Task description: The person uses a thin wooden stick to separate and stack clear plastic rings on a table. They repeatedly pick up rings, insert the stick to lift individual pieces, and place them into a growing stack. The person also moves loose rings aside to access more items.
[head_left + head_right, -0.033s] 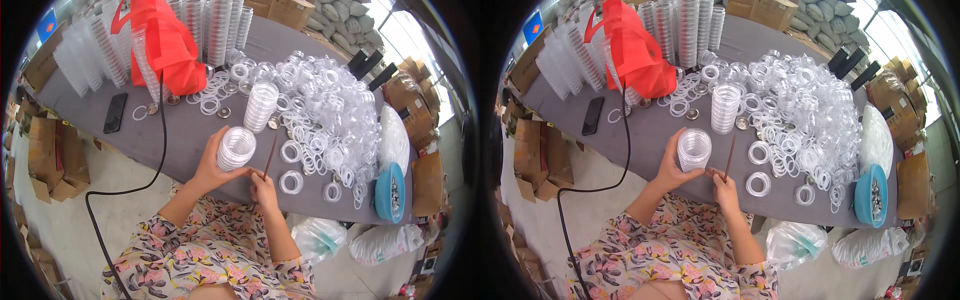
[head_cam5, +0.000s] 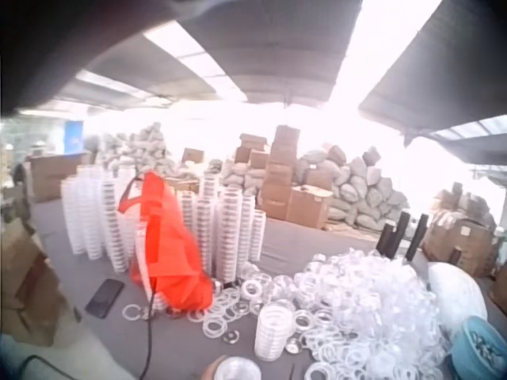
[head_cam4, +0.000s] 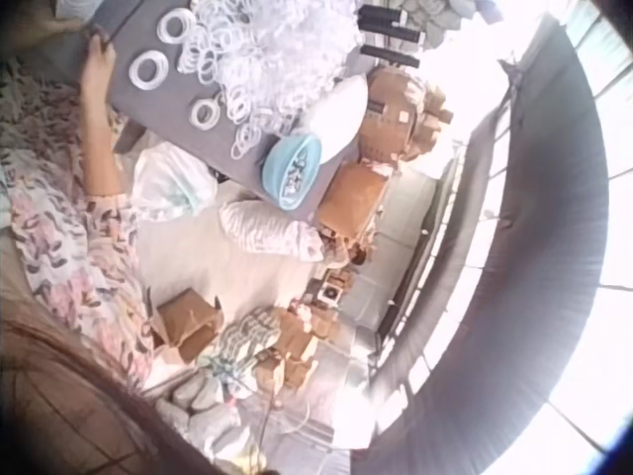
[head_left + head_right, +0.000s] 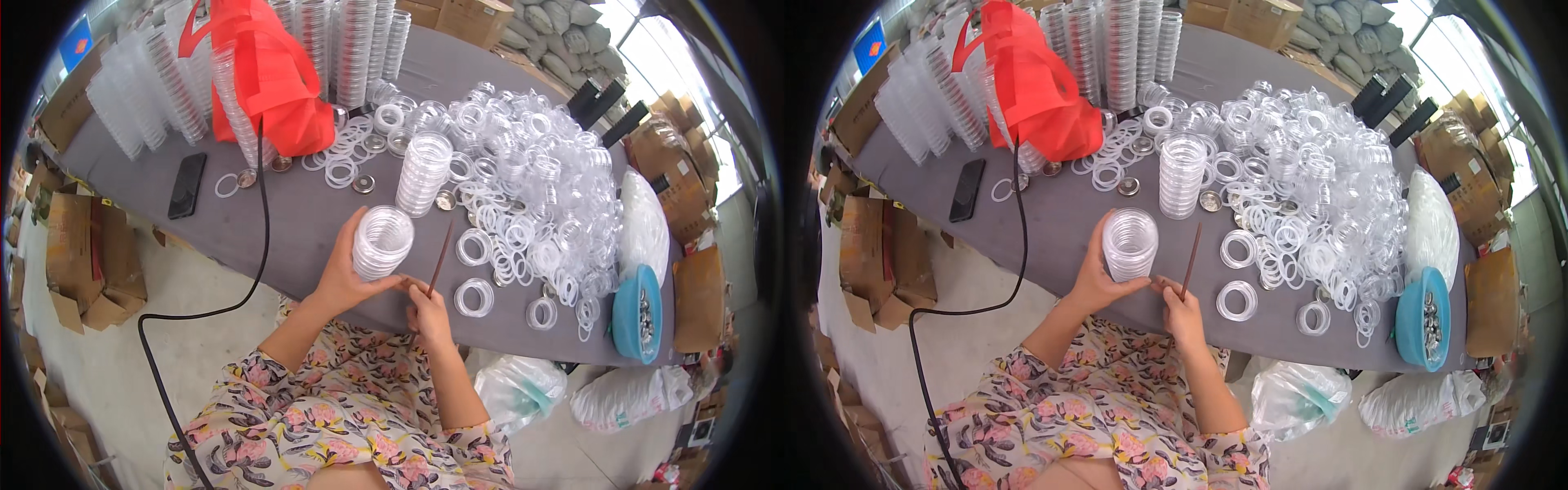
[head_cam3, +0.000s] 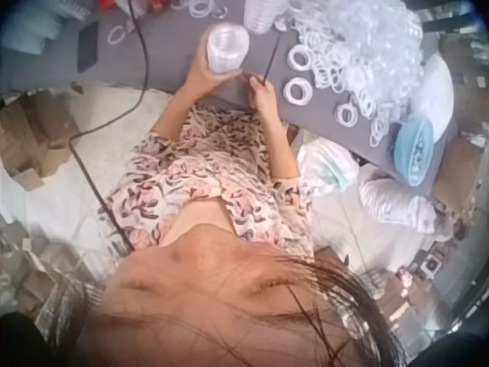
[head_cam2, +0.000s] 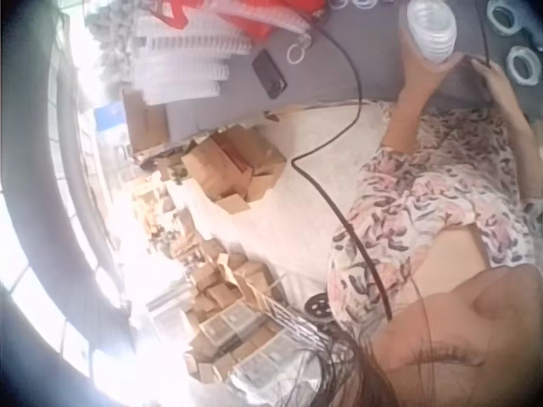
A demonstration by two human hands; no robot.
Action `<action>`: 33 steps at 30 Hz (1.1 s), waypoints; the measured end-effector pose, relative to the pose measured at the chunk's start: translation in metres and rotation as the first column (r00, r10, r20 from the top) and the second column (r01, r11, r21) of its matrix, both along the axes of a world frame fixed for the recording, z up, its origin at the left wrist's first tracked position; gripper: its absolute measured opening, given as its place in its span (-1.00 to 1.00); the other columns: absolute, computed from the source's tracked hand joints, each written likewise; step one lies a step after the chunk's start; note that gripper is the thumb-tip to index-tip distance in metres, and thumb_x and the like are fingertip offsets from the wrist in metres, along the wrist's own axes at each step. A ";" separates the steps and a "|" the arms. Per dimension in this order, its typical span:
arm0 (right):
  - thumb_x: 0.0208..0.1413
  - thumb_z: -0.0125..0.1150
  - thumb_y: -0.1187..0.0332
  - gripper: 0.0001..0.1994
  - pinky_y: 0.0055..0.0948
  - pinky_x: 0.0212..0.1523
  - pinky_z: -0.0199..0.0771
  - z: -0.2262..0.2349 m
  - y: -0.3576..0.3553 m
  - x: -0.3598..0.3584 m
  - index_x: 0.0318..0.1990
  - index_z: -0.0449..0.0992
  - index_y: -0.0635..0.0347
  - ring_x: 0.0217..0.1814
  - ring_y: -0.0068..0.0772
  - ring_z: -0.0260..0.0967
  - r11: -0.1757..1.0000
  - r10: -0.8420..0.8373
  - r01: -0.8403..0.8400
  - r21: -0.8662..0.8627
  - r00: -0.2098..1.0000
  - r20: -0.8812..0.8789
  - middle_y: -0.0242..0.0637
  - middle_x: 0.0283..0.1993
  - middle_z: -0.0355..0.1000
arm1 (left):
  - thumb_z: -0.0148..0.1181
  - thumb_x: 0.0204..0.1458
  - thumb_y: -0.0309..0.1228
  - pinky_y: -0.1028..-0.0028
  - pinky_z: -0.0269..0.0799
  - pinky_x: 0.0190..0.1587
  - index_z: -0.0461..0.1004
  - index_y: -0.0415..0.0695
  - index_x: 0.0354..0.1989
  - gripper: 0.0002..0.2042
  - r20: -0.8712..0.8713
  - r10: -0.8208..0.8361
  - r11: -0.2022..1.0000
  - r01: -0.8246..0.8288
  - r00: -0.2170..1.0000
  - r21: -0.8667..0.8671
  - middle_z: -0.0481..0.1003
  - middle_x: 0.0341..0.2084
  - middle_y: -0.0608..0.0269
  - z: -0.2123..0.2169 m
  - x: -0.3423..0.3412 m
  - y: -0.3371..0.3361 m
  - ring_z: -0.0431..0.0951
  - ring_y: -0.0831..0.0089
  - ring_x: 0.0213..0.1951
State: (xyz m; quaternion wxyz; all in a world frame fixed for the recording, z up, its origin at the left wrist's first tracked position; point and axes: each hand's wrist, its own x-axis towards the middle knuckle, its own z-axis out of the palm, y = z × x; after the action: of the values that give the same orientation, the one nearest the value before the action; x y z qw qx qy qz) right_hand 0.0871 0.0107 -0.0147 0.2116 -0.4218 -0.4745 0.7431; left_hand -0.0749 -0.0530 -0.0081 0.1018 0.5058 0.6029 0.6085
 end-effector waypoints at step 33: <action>0.26 -0.18 0.12 -0.57 -0.66 -0.68 0.02 -0.028 -0.021 0.026 -0.45 0.45 0.28 -0.67 -0.75 0.06 0.998 -0.034 0.047 0.044 0.964 -0.265 -0.37 -0.49 0.40 | 0.24 -0.17 -0.55 0.31 0.28 -0.07 0.41 -0.20 -0.20 -0.71 -0.279 0.133 0.988 -0.150 0.951 -0.042 0.42 -0.25 0.16 -0.035 -0.031 0.019 0.41 0.29 -0.16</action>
State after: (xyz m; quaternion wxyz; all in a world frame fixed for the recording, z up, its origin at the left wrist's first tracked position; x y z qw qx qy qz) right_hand 0.1129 -0.0108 -0.0423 0.2987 -0.3230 -0.4518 0.7761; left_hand -0.1062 -0.0343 -0.0433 -0.0111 0.5374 0.6647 0.5188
